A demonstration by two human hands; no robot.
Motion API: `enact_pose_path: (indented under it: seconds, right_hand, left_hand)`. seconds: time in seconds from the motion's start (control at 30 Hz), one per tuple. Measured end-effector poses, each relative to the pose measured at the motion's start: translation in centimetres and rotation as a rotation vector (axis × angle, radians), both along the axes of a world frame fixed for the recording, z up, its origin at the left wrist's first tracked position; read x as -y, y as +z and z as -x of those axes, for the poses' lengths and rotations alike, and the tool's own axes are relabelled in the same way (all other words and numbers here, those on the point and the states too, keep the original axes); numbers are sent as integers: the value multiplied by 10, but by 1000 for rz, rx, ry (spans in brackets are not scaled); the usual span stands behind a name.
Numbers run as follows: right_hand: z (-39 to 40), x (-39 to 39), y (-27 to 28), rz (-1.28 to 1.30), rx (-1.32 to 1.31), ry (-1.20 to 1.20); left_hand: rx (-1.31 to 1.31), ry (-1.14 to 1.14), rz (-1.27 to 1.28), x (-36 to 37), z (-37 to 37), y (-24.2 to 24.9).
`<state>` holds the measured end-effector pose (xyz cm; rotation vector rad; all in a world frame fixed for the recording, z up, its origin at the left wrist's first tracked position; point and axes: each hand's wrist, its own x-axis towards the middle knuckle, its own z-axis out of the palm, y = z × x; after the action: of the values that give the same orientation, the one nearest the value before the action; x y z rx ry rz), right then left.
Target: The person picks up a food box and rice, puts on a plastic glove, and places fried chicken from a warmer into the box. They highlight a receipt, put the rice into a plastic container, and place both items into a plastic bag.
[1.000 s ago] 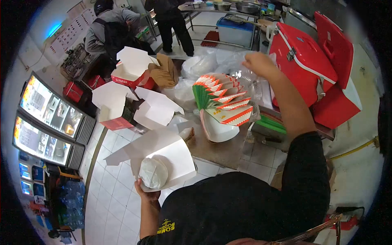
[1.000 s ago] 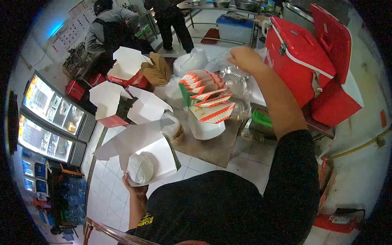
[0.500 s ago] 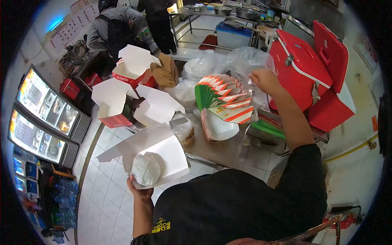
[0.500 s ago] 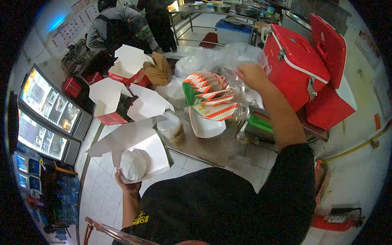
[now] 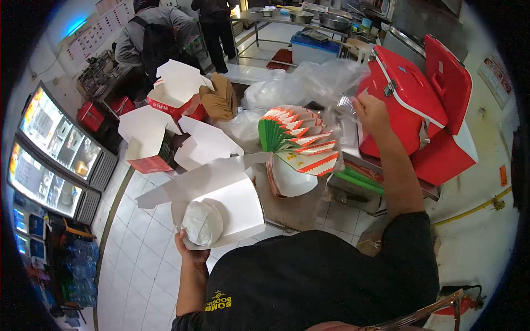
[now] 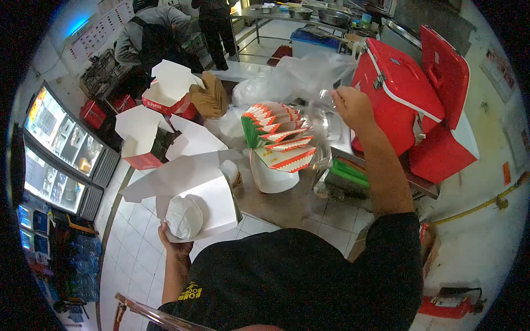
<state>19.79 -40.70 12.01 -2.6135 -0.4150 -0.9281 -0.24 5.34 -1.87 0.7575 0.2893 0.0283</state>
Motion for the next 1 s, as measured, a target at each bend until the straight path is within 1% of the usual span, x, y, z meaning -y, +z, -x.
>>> enact_pose_path:
  seconds: [0.1,0.2,0.3,0.37,0.4,0.5,0.6,0.7,0.8,0.9,1.0]
  right_hand:
    - [1,-4,-14,125,70,67]
    - [10,-5,-4,26,85,94]
    - [16,1,0,-17,52,9]
    - [17,1,-13,43,61,30]
    - [16,1,-16,74,75,40]
    - [19,1,-16,-13,139,2]
    - [21,-5,-11,-95,220,46]
    - [16,-6,-30,118,153,58]
    - [22,-4,-19,3,174,-48]
    - [16,1,-16,-23,282,37]
    - [16,0,-12,94,200,6]
  left_hand:
    - [0,-12,-18,5,2,2]
    - [-15,-2,-11,4,-2,-4]
    - [-17,-11,-1,3,-6,-8]
    - [-31,-19,-4,5,-1,-7]
    - [-31,-17,-7,6,-2,-4]
    - [-42,-15,4,5,-2,-4]
    - [-10,-27,-7,8,-7,1]
    - [-46,-17,-13,12,4,2]
    - [-51,-8,-20,11,4,5]
    - [-6,-41,1,10,-4,8]
    - [16,-69,21,11,0,7]
